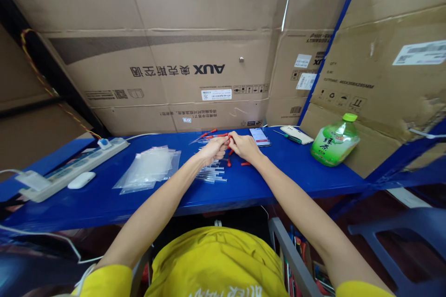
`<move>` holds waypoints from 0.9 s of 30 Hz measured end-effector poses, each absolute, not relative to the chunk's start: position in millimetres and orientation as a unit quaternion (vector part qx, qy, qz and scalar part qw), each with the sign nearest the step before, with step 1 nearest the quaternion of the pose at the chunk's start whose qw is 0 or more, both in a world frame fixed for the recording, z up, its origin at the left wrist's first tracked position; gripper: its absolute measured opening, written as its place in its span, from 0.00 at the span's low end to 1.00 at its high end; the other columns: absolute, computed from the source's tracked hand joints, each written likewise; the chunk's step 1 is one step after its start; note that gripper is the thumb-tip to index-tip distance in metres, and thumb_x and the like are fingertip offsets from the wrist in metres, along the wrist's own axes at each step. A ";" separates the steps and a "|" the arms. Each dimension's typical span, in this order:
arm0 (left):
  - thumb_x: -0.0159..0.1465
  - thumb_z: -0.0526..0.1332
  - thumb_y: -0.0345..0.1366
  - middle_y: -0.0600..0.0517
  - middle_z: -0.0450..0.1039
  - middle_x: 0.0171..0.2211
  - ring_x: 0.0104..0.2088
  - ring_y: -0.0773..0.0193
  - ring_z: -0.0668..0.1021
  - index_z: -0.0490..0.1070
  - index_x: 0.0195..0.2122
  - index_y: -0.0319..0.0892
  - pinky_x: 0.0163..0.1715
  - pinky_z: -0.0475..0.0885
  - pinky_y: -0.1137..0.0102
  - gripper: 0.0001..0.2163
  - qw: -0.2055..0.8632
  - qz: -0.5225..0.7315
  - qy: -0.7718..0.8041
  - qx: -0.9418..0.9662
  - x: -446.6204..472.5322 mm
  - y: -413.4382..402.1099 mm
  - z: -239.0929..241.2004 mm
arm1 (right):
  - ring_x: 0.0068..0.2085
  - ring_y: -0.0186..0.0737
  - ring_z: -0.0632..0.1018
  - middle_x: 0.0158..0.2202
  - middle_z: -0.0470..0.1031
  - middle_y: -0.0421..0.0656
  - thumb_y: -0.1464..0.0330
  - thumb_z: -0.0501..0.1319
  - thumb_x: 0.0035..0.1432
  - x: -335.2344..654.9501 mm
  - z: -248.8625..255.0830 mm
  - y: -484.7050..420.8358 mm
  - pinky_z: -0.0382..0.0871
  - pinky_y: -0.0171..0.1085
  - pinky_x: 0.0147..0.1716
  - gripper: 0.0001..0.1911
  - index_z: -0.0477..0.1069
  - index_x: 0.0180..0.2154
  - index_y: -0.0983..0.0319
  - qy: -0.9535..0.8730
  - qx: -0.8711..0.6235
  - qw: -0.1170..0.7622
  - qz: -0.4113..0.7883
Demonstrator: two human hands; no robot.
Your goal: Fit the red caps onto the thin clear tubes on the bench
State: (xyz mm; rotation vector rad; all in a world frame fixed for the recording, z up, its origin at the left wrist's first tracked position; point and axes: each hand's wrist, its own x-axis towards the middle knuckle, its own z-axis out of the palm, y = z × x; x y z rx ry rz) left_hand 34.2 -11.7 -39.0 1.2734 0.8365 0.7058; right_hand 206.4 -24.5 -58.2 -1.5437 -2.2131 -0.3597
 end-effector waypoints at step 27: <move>0.73 0.55 0.51 0.54 0.65 0.26 0.27 0.65 0.67 0.63 0.33 0.43 0.29 0.64 0.70 0.17 0.370 0.406 0.322 0.772 30.1 8.8 -66.6 | 0.42 0.46 0.84 0.45 0.85 0.45 0.62 0.51 0.75 215.3 -59.5 -23.4 0.64 0.35 0.36 0.18 0.67 0.60 0.58 -0.807 -0.512 0.280 -0.089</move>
